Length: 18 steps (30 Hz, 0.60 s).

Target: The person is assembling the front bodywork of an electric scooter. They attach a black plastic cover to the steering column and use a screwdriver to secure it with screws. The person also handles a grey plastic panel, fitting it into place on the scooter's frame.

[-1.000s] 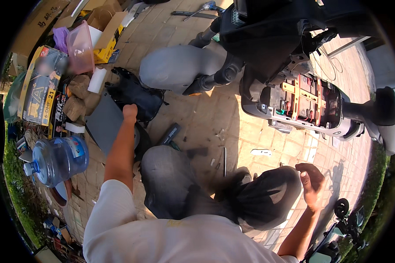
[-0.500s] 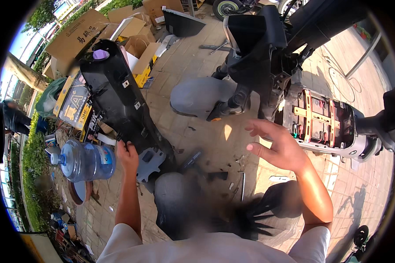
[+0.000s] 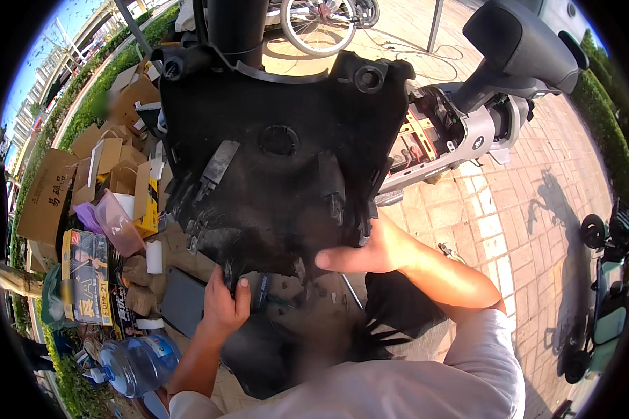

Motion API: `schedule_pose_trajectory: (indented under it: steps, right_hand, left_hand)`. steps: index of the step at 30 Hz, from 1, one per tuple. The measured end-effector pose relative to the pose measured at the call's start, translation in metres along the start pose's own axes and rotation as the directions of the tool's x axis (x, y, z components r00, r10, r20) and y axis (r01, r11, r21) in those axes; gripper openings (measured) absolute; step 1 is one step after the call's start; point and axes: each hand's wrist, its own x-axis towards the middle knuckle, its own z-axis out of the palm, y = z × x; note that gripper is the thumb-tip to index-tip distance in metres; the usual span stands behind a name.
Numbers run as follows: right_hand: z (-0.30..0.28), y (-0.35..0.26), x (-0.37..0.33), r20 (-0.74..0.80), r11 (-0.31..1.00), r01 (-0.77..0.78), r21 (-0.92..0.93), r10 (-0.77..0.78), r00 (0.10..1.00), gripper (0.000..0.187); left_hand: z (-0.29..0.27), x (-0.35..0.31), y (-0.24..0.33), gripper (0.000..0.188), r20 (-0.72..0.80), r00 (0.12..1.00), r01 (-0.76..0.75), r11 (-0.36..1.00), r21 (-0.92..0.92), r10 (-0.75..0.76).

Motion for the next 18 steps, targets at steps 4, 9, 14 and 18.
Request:
schedule_pose_trajectory:
  steps: [4, 9, 14, 18]
  right_hand:
    - [-0.024, 0.015, -0.026, -0.229, 0.966, -0.103, 0.236, 0.159, 0.96, 0.052]
    - [-0.048, 0.029, -0.036, -0.386, 0.939, -0.106, 0.328, 0.235, 0.892, 0.055]
    - [-0.068, 0.041, -0.046, -0.298, 0.896, -0.203, 0.396, 0.335, 0.894, 0.069]
    - [-0.085, 0.045, -0.047, -0.116, 0.871, -0.04, 0.489, 0.11, 0.987, 0.102]
  left_hand:
    - [0.029, 0.025, 0.015, 0.027, 0.247, 0.968, 0.086, 0.975, -0.204, -0.034]
    - [0.059, 0.049, 0.029, 0.026, 0.289, 0.94, 0.271, 0.912, -0.308, -0.181]
    - [0.068, 0.061, 0.023, 0.021, 0.31, 0.933, 0.275, 0.919, -0.283, -0.184]
    - [0.077, 0.076, 0.016, 0.021, 0.391, 0.893, 0.345, 0.897, -0.277, -0.222]
